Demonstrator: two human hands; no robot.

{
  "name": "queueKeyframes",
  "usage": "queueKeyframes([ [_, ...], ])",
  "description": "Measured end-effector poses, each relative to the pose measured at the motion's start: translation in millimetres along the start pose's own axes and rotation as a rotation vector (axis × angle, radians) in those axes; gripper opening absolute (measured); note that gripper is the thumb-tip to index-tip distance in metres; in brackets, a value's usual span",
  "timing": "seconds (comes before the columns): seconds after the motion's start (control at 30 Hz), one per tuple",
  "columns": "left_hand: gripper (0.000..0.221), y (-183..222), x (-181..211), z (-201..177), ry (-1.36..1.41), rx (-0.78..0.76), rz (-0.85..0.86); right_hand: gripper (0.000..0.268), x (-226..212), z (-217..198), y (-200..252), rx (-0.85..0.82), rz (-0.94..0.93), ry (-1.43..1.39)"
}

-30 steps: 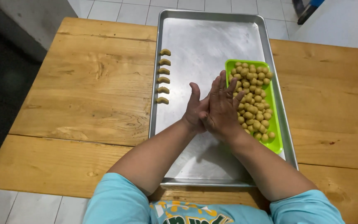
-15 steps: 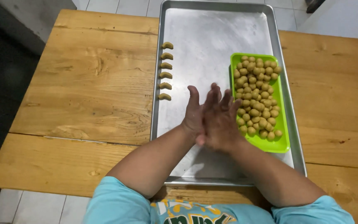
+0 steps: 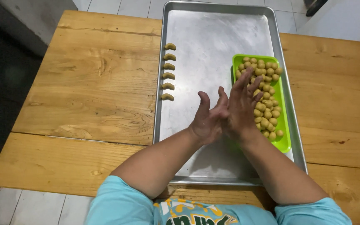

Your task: Shaping small portions of dough into crescent shapes and arranging them on a baking tray.

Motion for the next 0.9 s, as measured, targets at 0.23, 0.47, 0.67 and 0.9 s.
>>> queueKeyframes([
  [0.23,0.138,-6,-14,-19,-0.05,-0.12,0.317,0.136,10,40,9,-0.051,-0.14,0.145],
  [0.47,0.116,-20,-18,-7,0.131,-0.068,0.504,0.142,-5,43,23,-0.06,-0.206,-0.062],
  [0.67,0.131,2,5,22,0.036,0.129,-0.119,0.133,-11,5,11,-0.008,-0.037,-0.078],
  [0.9,0.137,0,-46,-24,-0.056,-0.002,0.478,0.132,-5,48,23,-0.04,-0.194,-0.008],
])
Point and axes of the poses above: each hand's wrist, its own y-axis away from the middle knuckle, its own z-axis out of the palm, x = y × z, the point moved 3 cm from there along -y, towards the middle knuckle, and after that the axes turned 12 degrees about -x, right-handed, at the moved point
